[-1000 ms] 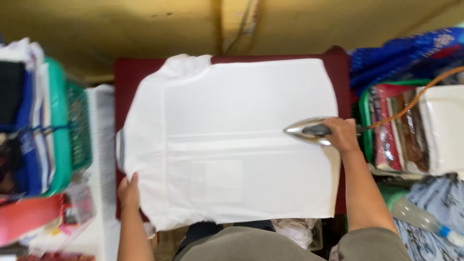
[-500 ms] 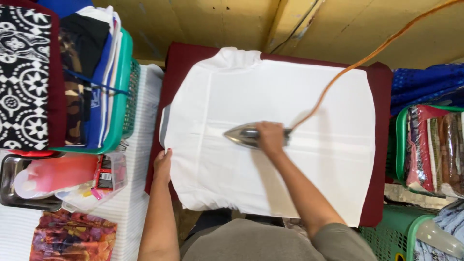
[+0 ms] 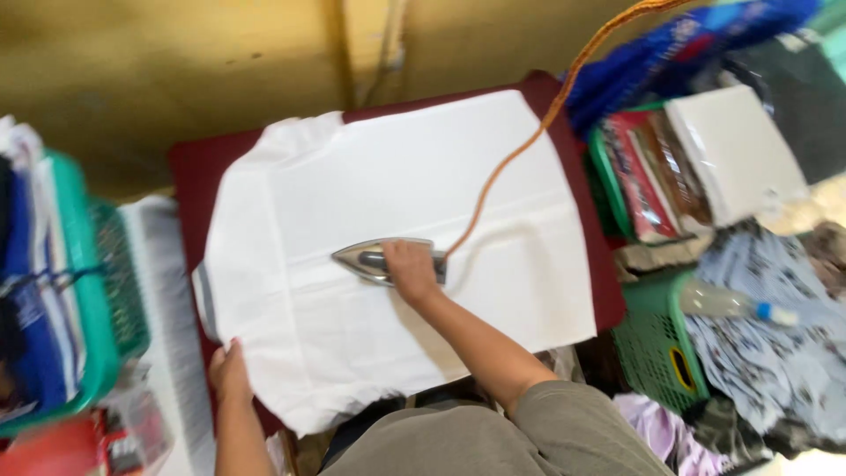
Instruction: Ironing a white shirt and folding it neatly on an ironing table.
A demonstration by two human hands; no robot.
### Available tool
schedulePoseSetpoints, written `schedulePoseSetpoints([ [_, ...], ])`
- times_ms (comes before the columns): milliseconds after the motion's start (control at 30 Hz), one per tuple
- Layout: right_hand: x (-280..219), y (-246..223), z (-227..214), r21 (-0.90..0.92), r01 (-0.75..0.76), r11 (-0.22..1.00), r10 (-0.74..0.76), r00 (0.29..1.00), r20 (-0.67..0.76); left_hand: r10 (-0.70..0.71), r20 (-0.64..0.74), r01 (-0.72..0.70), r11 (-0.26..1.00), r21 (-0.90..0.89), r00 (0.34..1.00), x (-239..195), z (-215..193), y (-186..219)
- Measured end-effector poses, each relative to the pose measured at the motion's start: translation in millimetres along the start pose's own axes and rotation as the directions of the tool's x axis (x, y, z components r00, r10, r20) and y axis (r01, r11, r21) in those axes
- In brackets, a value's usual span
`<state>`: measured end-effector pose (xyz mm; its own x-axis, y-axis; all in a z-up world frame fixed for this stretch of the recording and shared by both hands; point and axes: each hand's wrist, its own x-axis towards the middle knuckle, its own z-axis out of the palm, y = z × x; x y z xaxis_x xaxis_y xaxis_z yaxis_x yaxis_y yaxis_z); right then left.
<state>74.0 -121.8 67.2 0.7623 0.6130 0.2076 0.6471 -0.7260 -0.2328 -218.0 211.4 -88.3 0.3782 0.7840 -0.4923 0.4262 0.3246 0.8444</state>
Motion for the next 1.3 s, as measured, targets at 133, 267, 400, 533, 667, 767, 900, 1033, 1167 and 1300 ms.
schedulePoseSetpoints([
  [133,-37,92,-10,-0.143,-0.112,0.983,0.105,0.993,-0.059,0.029,0.009,-0.029,0.995,0.096,1.000,-13,11,18],
  [267,-69,171,-29,-0.263,-0.396,0.880,0.372,0.918,-0.136,-0.100,-0.184,0.137,0.970,0.200,0.978,-29,25,49],
  [400,-96,245,-43,-0.408,-0.606,0.683,0.561,0.792,-0.238,-0.119,-0.227,0.154,0.977,0.145,0.967,-26,24,46],
  [533,-93,271,-95,-0.369,-0.715,0.594,0.692,0.688,-0.220,-0.011,-0.166,0.035,0.990,0.139,0.986,-14,10,22],
  [667,-105,325,-80,-0.393,-0.784,0.481,0.772,0.591,-0.233,0.006,-0.120,0.017,0.982,0.188,0.993,-21,10,31],
  [767,-92,339,-86,-0.395,-0.804,0.445,0.811,0.549,-0.203,0.004,-0.096,0.013,0.985,0.173,0.995,-17,1,17],
  [900,-77,367,-80,-0.406,-0.807,0.429,0.844,0.518,-0.140,0.019,-0.076,-0.006,0.986,0.168,0.997,-27,4,18],
  [1033,-73,355,-90,-0.375,-0.823,0.427,0.856,0.502,-0.126,0.075,-0.061,-0.064,0.986,0.156,0.995,-37,1,11],
  [1167,-71,365,-87,-0.394,-0.814,0.428,0.849,0.511,-0.132,0.053,-0.129,-0.021,0.970,0.240,0.990,-70,26,54],
  [1300,-63,377,-86,-0.361,-0.815,0.454,0.847,0.520,-0.109,-0.114,-0.343,0.249,0.890,0.382,0.932,-87,46,66],
])
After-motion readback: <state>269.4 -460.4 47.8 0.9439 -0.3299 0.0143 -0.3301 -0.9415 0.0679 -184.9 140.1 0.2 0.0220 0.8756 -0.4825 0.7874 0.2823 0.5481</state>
